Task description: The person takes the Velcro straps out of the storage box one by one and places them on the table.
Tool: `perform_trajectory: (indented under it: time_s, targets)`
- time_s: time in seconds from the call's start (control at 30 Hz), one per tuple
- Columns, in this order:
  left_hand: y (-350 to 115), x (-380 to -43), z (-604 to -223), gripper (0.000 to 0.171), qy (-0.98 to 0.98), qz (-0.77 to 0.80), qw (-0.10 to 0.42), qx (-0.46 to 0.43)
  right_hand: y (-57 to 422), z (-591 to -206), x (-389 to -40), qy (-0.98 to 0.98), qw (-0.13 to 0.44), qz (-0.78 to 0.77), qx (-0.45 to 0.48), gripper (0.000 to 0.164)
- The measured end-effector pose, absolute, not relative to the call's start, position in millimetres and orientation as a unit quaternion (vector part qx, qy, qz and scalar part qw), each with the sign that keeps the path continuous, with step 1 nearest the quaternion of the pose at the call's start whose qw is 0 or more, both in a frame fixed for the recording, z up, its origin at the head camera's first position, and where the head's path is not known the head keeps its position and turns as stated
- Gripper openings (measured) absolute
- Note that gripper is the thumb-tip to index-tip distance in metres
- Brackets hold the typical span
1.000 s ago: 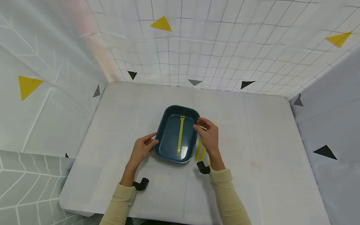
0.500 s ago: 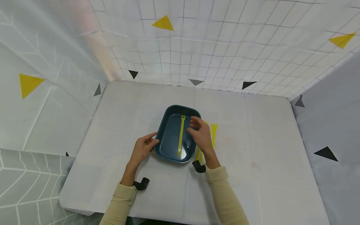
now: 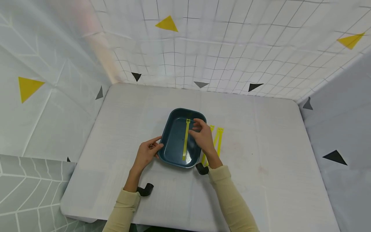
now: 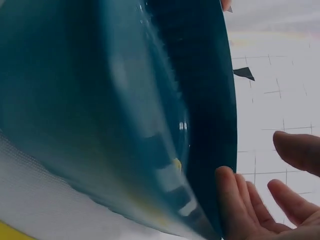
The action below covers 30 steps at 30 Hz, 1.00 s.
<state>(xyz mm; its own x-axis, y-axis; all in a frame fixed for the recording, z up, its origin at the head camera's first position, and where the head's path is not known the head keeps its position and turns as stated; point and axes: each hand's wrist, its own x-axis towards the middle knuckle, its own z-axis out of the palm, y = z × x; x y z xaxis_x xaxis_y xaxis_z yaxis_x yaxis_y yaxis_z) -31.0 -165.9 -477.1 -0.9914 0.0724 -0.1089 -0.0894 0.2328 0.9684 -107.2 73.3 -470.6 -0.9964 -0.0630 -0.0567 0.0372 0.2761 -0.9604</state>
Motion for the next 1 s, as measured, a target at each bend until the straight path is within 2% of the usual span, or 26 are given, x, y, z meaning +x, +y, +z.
perform_trajectory:
  time_s: [0.63,1.0]
  targets:
    - [-167,-31,-476,0.042,0.778,0.625,0.070,-0.001,63,-458,-124,0.811,0.084,-0.579,0.026,0.051]
    - [-166,-30,-474,0.043,0.778,0.624,0.074,-0.002,53,-479,-137,0.827,0.104,-0.551,0.048,0.054]
